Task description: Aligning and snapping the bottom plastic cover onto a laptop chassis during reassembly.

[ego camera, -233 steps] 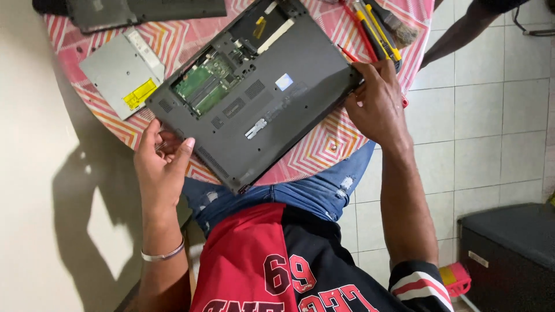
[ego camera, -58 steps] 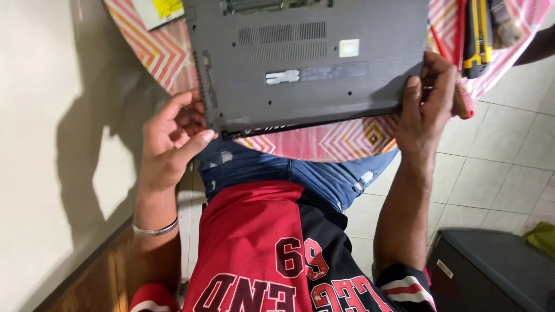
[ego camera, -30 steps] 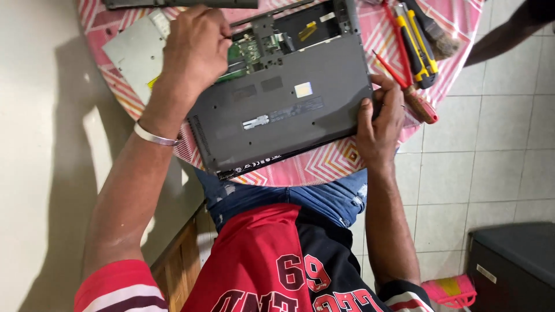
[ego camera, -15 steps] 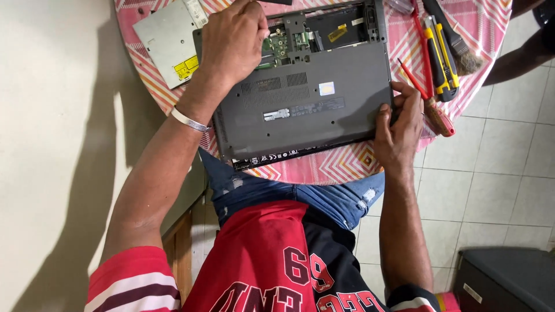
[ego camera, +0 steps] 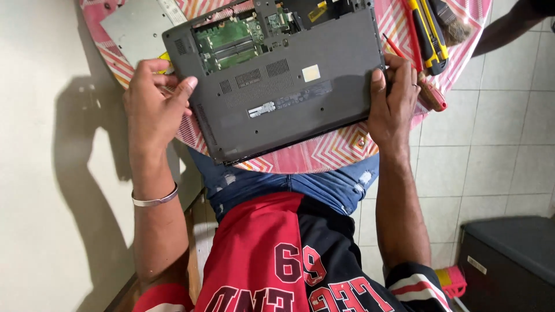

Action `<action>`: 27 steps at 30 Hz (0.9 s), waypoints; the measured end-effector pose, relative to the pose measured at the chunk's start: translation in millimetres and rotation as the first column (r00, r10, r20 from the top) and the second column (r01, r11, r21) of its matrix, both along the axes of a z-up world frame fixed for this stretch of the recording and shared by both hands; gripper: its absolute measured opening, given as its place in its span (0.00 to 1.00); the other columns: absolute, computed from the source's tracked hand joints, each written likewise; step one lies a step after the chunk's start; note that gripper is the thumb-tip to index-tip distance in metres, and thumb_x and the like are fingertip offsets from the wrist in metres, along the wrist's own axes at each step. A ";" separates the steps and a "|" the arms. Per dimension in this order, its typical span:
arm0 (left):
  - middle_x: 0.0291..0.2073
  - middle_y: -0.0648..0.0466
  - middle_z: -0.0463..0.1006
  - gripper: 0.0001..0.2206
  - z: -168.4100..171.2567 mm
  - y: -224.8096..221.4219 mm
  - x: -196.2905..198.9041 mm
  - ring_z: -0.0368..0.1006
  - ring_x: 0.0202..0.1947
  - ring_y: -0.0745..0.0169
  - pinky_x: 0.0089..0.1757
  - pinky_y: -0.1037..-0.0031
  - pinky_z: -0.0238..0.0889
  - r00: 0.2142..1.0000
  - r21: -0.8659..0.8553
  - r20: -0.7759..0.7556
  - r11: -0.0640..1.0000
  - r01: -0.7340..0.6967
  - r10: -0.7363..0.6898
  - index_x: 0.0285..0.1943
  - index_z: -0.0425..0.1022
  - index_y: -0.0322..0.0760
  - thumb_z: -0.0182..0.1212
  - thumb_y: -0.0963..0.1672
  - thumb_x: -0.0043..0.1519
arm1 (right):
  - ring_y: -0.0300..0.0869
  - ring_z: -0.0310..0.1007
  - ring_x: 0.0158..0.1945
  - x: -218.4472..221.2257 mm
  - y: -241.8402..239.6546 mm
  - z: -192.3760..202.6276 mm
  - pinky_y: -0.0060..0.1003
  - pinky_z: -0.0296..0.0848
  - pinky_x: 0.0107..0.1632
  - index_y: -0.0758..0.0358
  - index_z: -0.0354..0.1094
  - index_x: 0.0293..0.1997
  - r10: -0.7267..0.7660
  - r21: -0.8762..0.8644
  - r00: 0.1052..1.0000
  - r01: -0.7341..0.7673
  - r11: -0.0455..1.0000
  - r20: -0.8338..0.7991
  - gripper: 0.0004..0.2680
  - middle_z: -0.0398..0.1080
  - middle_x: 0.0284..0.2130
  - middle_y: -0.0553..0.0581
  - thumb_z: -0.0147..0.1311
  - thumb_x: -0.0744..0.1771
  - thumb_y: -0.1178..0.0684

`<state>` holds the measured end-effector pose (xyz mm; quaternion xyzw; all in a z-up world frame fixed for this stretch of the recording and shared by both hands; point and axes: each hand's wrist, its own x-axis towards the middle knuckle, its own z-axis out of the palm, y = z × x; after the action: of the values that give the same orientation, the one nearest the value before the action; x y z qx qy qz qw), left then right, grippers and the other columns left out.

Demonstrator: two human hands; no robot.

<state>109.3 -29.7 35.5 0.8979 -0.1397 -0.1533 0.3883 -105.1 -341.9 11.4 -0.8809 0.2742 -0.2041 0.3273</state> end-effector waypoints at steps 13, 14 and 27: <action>0.46 0.42 0.71 0.21 53.9 0.3 -25.5 0.68 0.36 0.64 0.33 0.78 0.61 0.949 -0.411 0.298 0.884 0.225 -0.103 0.61 0.66 0.22 0.69 0.45 0.71 | 0.43 0.61 0.49 -13.7 3.6 2.3 0.37 0.61 0.50 0.68 0.48 0.61 0.172 0.141 0.925 -0.231 0.963 0.339 0.18 0.60 0.47 0.61 0.35 0.76 0.39; 0.45 0.43 0.70 0.22 56.9 3.0 -33.1 0.68 0.37 0.64 0.34 0.79 0.61 0.953 -0.443 0.287 0.869 0.219 -0.093 0.61 0.65 0.22 0.69 0.45 0.70 | 0.43 0.60 0.50 -16.8 3.7 -1.4 0.38 0.61 0.51 0.69 0.47 0.63 0.164 0.161 0.925 -0.231 0.960 0.343 0.19 0.59 0.49 0.61 0.35 0.76 0.39; 0.49 0.47 0.65 0.23 18.9 28.5 -59.1 0.66 0.41 0.60 0.41 0.74 0.72 0.931 -0.351 0.345 0.905 0.242 -0.116 0.68 0.57 0.29 0.59 0.49 0.73 | 0.42 0.48 0.46 -19.4 13.5 -6.8 0.40 0.53 0.48 0.68 0.46 0.59 0.169 0.043 0.935 -0.191 0.981 0.312 0.17 0.48 0.44 0.57 0.33 0.77 0.39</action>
<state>50.2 -1.1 54.5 0.7992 -0.3104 -0.0121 0.5145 -124.5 -328.4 4.6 -0.8473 0.1455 -0.2977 0.4151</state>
